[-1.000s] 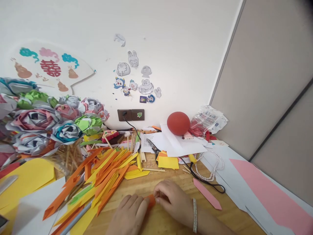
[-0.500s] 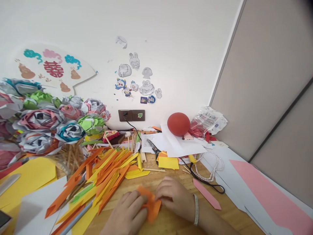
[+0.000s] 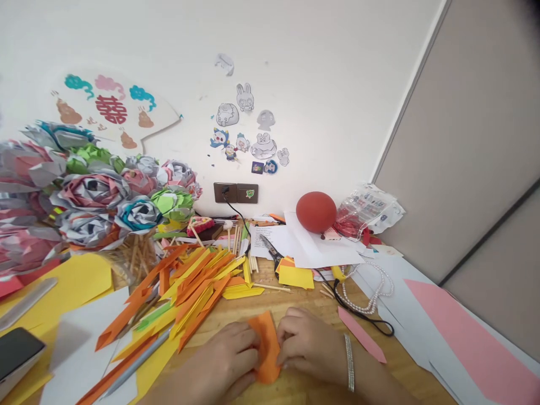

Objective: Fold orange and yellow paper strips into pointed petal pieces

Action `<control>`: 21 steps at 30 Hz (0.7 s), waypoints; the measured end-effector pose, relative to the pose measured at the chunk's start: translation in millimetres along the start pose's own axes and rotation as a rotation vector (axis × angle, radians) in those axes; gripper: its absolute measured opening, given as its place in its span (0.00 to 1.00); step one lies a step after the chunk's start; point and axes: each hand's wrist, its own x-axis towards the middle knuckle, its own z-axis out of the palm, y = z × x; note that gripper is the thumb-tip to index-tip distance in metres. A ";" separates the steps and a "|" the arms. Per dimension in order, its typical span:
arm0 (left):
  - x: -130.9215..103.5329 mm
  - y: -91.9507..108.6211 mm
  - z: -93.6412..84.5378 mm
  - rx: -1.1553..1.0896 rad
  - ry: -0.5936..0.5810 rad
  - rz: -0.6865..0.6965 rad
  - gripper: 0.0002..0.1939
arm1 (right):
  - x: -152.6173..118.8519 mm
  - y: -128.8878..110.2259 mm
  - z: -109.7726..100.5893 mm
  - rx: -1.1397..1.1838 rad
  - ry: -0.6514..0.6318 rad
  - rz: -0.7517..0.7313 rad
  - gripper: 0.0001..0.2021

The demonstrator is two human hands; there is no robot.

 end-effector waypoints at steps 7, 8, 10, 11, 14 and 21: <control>4.6 0.7 -3.4 -0.422 -0.062 -0.226 0.07 | 3.0 0.3 5.4 0.194 -0.044 0.117 0.07; 4.6 -0.3 -2.0 -0.479 -0.059 -0.253 0.06 | 3.0 1.2 6.3 0.238 -0.042 0.138 0.07; 4.1 -3.0 2.6 -0.551 -0.055 -0.278 0.05 | 2.8 3.2 7.9 0.312 -0.028 0.180 0.08; 3.7 -4.3 5.7 -0.568 -0.050 -0.283 0.05 | 2.7 4.0 8.5 0.340 -0.020 0.198 0.09; 3.5 -6.5 15.8 -0.558 0.004 -0.300 0.05 | 2.9 4.1 9.1 0.389 -0.010 0.251 0.09; 7.4 0.3 26.9 -0.392 0.108 -0.353 0.07 | 8.7 -10.9 6.0 0.289 0.015 0.399 0.08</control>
